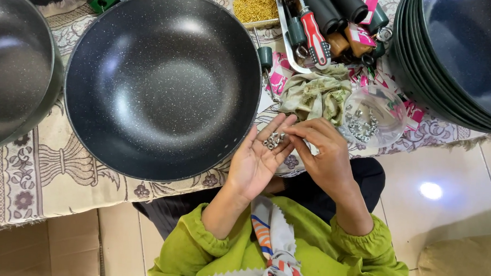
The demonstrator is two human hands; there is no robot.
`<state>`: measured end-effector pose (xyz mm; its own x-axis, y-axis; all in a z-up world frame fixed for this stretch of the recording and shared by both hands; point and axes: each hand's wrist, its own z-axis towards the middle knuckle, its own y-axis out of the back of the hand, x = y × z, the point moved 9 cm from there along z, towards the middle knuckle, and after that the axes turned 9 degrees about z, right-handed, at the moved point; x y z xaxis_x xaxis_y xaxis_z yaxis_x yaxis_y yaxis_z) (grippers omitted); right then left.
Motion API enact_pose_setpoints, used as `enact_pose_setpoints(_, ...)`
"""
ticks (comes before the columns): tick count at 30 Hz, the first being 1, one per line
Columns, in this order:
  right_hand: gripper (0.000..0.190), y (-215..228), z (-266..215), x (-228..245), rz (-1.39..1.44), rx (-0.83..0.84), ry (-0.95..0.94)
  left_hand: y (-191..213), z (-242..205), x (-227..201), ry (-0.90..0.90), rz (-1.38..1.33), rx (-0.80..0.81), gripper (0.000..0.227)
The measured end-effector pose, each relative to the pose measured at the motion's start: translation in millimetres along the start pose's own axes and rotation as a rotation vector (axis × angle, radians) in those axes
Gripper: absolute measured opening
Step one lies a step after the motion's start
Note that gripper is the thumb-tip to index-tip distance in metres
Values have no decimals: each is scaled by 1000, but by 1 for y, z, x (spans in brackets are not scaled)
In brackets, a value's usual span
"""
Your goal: Attaching handle brackets to various pans and woks on a table.
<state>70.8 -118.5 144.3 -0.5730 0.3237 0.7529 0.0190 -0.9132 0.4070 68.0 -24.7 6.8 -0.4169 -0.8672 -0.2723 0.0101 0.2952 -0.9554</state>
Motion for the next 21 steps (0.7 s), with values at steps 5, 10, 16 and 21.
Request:
enact_pose_setpoints(5,17,0,-2,0,-23,-3,14,-3,-1,0,2,-1,5,66)
enact_pose_setpoints(10,19,-3,-6,-3,-72,-3,45,-3,0,1,5,39,6,66)
enact_pose_setpoints(16,13,-5,-8,-2,-146,8,66,-7,-2,4,12,78,-6,63)
enact_pose_setpoints(21,8,-7,-12,-13,-157,45,15,-1,0,7,-2,248,-45,54)
